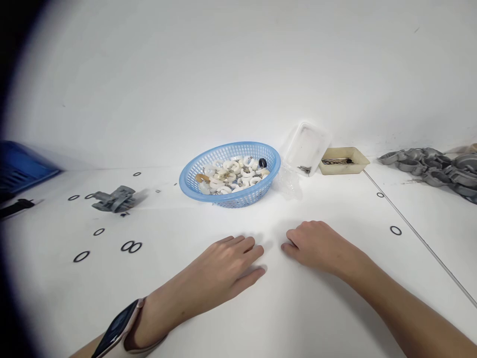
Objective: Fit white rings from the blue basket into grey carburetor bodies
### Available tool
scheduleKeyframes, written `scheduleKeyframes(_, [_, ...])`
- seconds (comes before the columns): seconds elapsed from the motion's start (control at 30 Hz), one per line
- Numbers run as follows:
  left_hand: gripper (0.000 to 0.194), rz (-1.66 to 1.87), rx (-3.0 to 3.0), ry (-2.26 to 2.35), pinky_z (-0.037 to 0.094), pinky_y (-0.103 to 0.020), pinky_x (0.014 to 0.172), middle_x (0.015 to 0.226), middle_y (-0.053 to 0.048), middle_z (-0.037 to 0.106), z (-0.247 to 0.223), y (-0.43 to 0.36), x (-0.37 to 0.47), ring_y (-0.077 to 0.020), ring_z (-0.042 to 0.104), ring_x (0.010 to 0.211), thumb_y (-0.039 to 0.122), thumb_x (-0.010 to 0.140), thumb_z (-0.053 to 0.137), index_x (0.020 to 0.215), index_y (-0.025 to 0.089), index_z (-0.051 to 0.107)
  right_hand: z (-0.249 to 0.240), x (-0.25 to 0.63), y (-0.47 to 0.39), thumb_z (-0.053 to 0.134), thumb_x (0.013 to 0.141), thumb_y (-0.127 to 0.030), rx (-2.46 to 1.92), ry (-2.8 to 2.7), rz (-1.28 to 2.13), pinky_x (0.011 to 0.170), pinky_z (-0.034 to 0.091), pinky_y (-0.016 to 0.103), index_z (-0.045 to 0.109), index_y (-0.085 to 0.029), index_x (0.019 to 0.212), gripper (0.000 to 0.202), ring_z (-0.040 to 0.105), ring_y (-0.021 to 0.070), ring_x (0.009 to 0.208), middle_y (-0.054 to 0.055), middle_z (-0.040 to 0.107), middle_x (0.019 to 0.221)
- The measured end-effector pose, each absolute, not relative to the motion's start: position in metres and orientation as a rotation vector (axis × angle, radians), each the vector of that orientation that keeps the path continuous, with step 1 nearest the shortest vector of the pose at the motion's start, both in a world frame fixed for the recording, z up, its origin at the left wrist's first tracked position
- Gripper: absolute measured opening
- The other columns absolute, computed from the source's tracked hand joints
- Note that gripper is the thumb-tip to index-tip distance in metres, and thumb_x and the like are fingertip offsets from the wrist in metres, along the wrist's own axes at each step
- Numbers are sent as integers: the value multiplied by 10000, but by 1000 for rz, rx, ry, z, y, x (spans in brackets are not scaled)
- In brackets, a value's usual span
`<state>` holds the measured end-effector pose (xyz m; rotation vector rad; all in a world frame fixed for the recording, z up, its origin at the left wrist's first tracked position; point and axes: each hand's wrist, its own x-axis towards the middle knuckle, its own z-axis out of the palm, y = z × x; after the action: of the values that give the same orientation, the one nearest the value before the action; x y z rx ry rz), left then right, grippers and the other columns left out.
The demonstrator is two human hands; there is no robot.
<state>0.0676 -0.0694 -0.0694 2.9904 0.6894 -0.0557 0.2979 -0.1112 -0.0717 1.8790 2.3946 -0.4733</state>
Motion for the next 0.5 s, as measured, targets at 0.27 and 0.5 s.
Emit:
scheduleKeyframes(0.27, [122,-32,2998,684,463,-357,675,859,-20,598,-69,-70,67,-235,627,778,282,997,546,914,195,570,-71,298,-111,403,938,-306,1879,2390,-478,534,153,315,208,-201,636,374,212,113,501,-51,275,518])
scheduleKeyframes(0.5, [122,-32,3008,678,463,-356,670,849,-24,595,-68,-70,68,-232,620,766,273,996,541,908,194,570,-71,297,-110,403,938,-297,1873,2394,-480,530,151,320,202,-200,637,374,207,115,506,-51,274,520])
